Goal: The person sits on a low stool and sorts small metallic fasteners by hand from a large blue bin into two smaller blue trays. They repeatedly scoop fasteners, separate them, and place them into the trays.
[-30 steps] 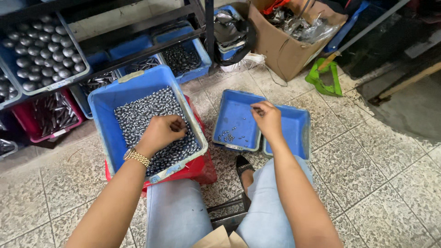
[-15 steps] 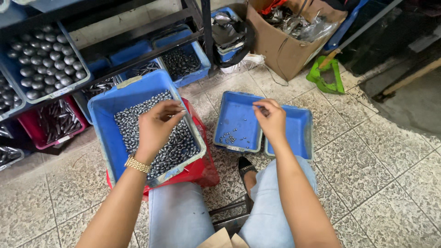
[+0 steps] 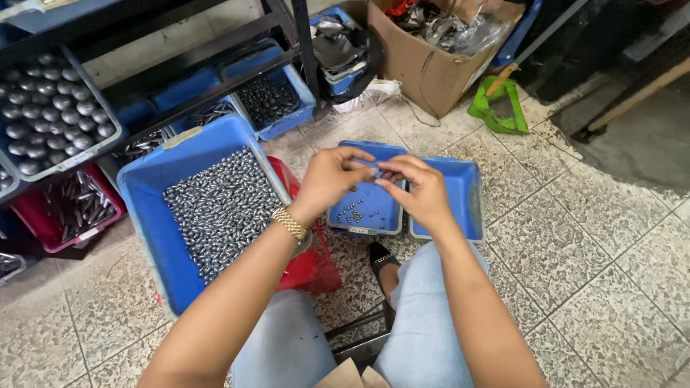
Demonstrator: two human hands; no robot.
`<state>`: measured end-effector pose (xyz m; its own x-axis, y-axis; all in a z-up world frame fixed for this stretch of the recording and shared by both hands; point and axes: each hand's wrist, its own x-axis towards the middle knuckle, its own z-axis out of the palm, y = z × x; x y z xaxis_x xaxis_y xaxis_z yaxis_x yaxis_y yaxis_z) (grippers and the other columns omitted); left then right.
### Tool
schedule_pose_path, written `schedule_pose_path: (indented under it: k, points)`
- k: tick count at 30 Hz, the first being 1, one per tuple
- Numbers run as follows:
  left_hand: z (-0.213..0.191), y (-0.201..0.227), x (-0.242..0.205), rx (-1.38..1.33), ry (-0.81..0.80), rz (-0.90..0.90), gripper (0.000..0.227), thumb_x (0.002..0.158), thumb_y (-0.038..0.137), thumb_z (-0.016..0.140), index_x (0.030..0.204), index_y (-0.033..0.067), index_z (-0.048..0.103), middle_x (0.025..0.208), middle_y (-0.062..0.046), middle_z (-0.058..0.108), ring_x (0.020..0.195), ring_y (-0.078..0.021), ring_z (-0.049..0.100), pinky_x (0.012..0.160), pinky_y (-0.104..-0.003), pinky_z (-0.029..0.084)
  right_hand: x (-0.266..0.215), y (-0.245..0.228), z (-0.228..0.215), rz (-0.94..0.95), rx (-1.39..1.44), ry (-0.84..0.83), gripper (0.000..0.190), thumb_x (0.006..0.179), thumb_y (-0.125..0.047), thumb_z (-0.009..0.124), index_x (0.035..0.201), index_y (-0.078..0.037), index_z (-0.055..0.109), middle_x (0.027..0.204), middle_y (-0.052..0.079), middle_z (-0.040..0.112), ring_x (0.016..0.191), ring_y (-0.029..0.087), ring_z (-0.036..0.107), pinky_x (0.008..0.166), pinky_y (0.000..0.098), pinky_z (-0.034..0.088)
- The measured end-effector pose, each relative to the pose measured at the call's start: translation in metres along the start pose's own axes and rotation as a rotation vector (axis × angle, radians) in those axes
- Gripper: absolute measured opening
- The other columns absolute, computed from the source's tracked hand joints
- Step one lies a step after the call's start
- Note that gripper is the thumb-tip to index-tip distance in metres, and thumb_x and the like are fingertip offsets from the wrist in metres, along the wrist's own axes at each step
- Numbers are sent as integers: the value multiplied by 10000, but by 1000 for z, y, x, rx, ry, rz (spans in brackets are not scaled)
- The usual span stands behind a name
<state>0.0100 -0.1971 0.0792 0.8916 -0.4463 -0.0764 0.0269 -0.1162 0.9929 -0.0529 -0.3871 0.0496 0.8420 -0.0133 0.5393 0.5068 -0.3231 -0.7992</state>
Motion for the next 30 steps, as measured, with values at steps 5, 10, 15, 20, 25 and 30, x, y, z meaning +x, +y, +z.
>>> schedule_pose_path:
  k: [5,10,15,20,25,30]
  points:
    - [10,-26,9,16,-69,-22,288,863,58,729,1150,51,745,951,-172,783,849,-186,769,657,-230,620,-2,6,-5,36,-88,-12,197,833,70,796,1013,-10,786,949,128,734,796,220,749,700,314,623]
    - [15,-37,9,-41,-126,10,305,923,51,677,1221,64,737,1050,-190,776,939,-208,756,729,-261,623,-6,32,-11,99,-42,25,157,799,88,814,922,-3,776,921,123,738,759,217,737,695,314,625]
    - [4,-29,1,-140,-123,88,314,938,54,662,1248,45,707,1112,-198,765,974,-222,747,765,-265,603,-13,66,-51,177,-72,229,125,898,85,743,1012,40,719,1024,138,627,848,184,687,779,315,608]
    - [-6,-39,9,-293,4,21,290,914,64,655,1195,39,726,998,-122,783,839,-117,741,639,-149,566,-30,125,-100,350,-367,310,167,845,78,707,991,13,754,1010,168,628,856,312,729,770,338,608]
    - [-8,-47,14,-336,65,7,289,891,56,653,1165,37,744,935,-97,778,772,-82,726,578,-126,551,-46,168,-138,411,-607,208,186,817,58,696,977,4,774,979,164,656,842,339,739,718,376,613]
    - [-7,-41,12,-275,75,-3,280,879,64,654,1139,54,756,914,-84,777,743,-63,694,556,-113,481,-75,224,-166,561,-871,92,170,763,-143,734,907,-193,809,795,50,667,871,322,733,850,393,567]
